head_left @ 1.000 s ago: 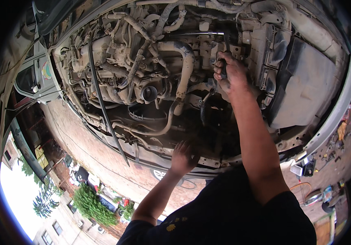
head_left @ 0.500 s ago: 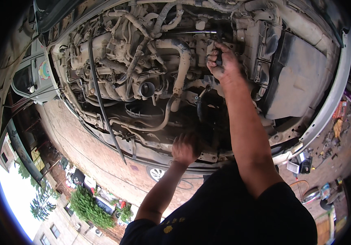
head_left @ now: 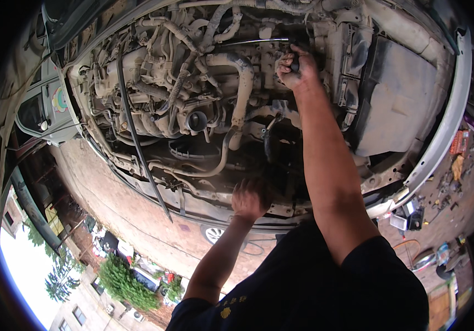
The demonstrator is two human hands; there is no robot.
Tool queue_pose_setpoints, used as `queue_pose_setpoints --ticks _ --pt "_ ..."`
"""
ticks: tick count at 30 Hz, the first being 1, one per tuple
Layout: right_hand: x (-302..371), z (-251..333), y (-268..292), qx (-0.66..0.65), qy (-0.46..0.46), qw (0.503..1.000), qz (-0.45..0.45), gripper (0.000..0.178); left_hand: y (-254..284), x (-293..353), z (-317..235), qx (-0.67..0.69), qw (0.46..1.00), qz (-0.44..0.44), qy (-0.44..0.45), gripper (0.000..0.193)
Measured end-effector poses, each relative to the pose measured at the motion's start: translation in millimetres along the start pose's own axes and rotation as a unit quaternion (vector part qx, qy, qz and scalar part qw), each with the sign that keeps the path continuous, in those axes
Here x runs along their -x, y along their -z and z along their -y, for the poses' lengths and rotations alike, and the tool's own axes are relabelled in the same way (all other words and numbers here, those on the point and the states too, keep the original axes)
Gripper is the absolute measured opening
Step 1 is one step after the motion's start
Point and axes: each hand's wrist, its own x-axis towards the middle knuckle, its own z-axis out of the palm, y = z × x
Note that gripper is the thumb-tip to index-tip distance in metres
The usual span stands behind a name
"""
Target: The person uses a socket wrench to loosen and remove bolts from the engine bay of a white car. They repeatedly reach into the engine compartment, turn the wrench, and remove fasteners while working in an outdoor repair area.
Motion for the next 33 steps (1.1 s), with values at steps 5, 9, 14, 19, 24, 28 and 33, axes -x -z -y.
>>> queue_pose_setpoints --ticks 5,9,14,19,24,28,33 --pt "-1.9 6.2 -2.9 -0.036 0.006 0.999 0.026 0.029 -2.7 0.5 2.3 -0.003 1.0 0.019 0.003 0.021" --pt "1.3 3.1 -2.9 -0.046 0.003 0.999 0.028 0.029 -3.3 1.2 0.7 -0.012 1.0 0.018 0.003 0.022" --pt "-5.8 6.9 -2.3 -0.113 0.002 0.992 0.063 0.028 -2.0 0.3 -2.0 0.001 1.0 0.018 0.011 0.018" --pt "-25.0 16.5 -11.1 -0.137 0.085 0.983 0.086 0.029 -0.7 -3.8 -2.4 -0.008 1.0 0.018 0.017 0.016" --pt "-21.4 25.1 -19.2 -0.09 0.127 0.982 0.111 0.032 5.1 -7.9 -6.4 -0.014 0.998 0.048 0.029 0.019" --pt "-3.8 19.5 -13.5 -0.114 0.078 0.98 0.146 0.033 -5.7 -0.5 1.1 -0.01 1.0 0.014 0.004 0.02" --pt "5.1 21.0 -20.1 -0.13 0.087 0.985 0.073 0.036 0.1 -3.9 -2.5 -0.016 0.999 0.044 0.011 0.021"
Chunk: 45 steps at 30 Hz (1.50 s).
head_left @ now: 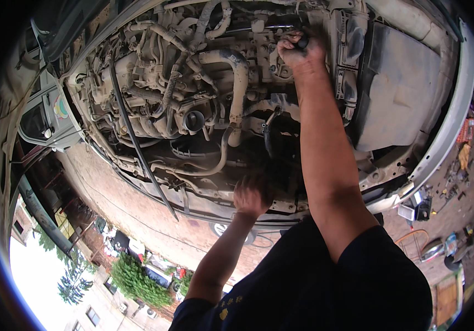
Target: The person uses a socket wrench to loosen and remove bolts from the engine bay of a white car. They repeatedly reach into the engine compartment, turn the wrench, and remove fasteners while working in an outdoor repair area.
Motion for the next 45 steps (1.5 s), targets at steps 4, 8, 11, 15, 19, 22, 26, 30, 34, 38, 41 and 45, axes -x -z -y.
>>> queue_pose_setpoints --ticks 4,8,11,15,19,22,26,30,34,38,41,45 --pt "0.9 0.3 -0.8 0.009 -0.008 1.0 -0.014 0.035 -1.2 1.3 1.6 0.001 1.0 -0.012 -0.015 0.02" --pt "-2.0 3.1 2.7 0.01 -0.032 0.999 0.027 0.032 -0.5 0.2 1.2 -0.016 0.999 -0.03 -0.019 0.018" --pt "-4.6 3.9 8.4 0.015 -0.043 0.997 0.059 0.031 0.7 0.4 0.6 -0.01 0.999 -0.031 -0.018 0.017" --pt "-7.5 2.3 13.9 -0.004 -0.052 0.997 0.053 0.032 -6.8 2.3 4.3 0.005 0.999 -0.044 -0.016 0.016" --pt "-23.7 6.4 22.2 0.005 -0.033 0.997 0.065 0.032 -0.1 -1.9 -2.0 0.007 0.999 -0.041 -0.01 0.016" --pt "-29.0 7.7 21.1 -0.008 -0.038 0.997 0.064 0.031 0.6 -2.1 -0.9 0.003 0.999 -0.039 -0.009 0.017" --pt "-37.3 14.5 25.9 -0.009 -0.042 0.996 0.076 0.03 -1.5 -2.5 0.6 0.005 0.999 -0.041 -0.013 0.016" --pt "-30.4 11.7 23.5 -0.012 -0.061 0.994 0.088 0.029 -4.2 1.3 4.1 0.025 1.0 -0.004 0.002 0.022" --pt "-26.1 11.8 30.2 -0.014 -0.063 0.993 0.102 0.028 -1.0 0.0 1.3 0.022 1.0 -0.013 0.002 0.021" --pt "-27.2 13.0 34.6 0.004 -0.06 0.99 0.124 0.028 1.8 -3.0 -0.5 0.015 0.999 -0.028 -0.013 0.016" --pt "-25.0 11.6 35.1 -0.013 -0.068 0.988 0.136 0.028 -4.0 1.2 3.5 0.018 1.0 -0.019 0.004 0.023" --pt "-20.5 9.5 33.5 -0.023 -0.077 0.989 0.123 0.028 -4.2 1.4 2.5 0.03 0.999 -0.013 0.012 0.027"
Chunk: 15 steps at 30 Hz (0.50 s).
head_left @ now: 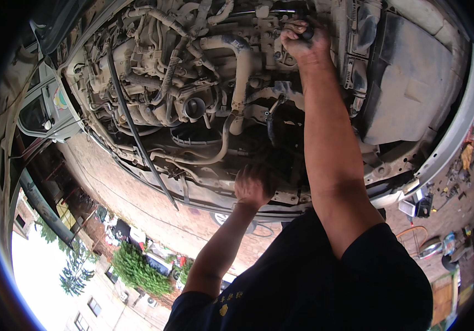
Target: The person uses a socket wrench to loosen and remove bolts from the engine bay of a white car. They repeatedly reach into the engine compartment, turn the wrench, and remove fasteners while working in an outdoor repair area.
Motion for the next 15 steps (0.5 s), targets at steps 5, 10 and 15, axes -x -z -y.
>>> queue_pose_setpoints --ticks 5,10,15 --pt "-2.7 5.2 6.6 0.034 -0.02 0.999 0.017 0.027 5.8 -3.8 -3.8 -0.015 0.999 -0.016 -0.027 0.018" --pt "-4.9 8.8 9.5 0.058 -0.031 0.998 0.009 0.024 3.3 -2.7 -2.2 -0.017 0.999 -0.02 -0.026 0.015" --pt "-4.7 12.6 7.2 0.079 -0.037 0.996 -0.012 0.023 1.0 -2.3 0.3 -0.01 0.999 -0.017 -0.032 0.016"
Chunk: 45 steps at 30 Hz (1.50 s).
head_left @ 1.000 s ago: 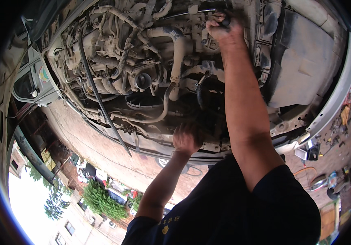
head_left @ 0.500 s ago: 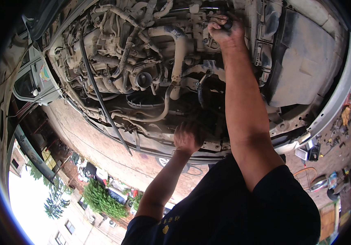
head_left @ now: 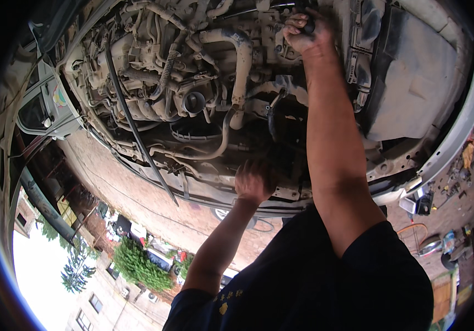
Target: The person uses a socket wrench to loosen and remove bolts from the engine bay of a white car. They repeatedly reach into the engine compartment, turn the wrench, and remove fasteners while working in an outdoor repair area.
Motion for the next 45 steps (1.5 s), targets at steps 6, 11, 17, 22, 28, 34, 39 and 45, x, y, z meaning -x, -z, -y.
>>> queue_pose_setpoints --ticks 6,11,17,22,28,34,39,45 --pt "-3.7 -0.8 5.0 -0.042 0.032 0.999 0.008 0.023 2.7 -2.2 -2.2 -0.016 1.0 0.001 0.005 0.017" --pt "0.4 -2.7 -3.0 -0.033 0.038 0.999 -0.009 0.023 1.7 0.2 -0.9 -0.004 1.0 0.008 0.001 0.015" --pt "-0.4 -5.2 -0.5 0.004 0.028 1.0 -0.012 0.022 3.3 -2.7 -2.7 -0.007 1.0 0.004 0.003 0.013" --pt "-1.0 -8.6 -0.7 -0.004 0.039 0.999 -0.018 0.023 3.0 -3.3 -2.8 -0.003 1.0 -0.003 0.003 0.012" --pt "-20.4 -11.5 -13.9 -0.119 0.04 0.992 -0.003 0.037 3.5 -5.5 -2.9 0.001 1.0 -0.009 -0.004 0.012" --pt "-39.2 -20.8 -85.8 -0.242 0.068 0.953 -0.169 0.035 2.1 -2.7 -2.8 -0.002 1.0 0.006 0.012 0.014" --pt "-49.4 -21.6 -101.0 -0.322 0.115 0.922 -0.184 0.033 0.6 0.3 0.6 0.004 1.0 0.013 0.013 0.015" --pt "-41.6 -4.2 -26.8 -0.131 0.072 0.988 -0.033 0.036 1.4 -7.5 -1.5 0.008 0.999 -0.036 -0.011 0.021"
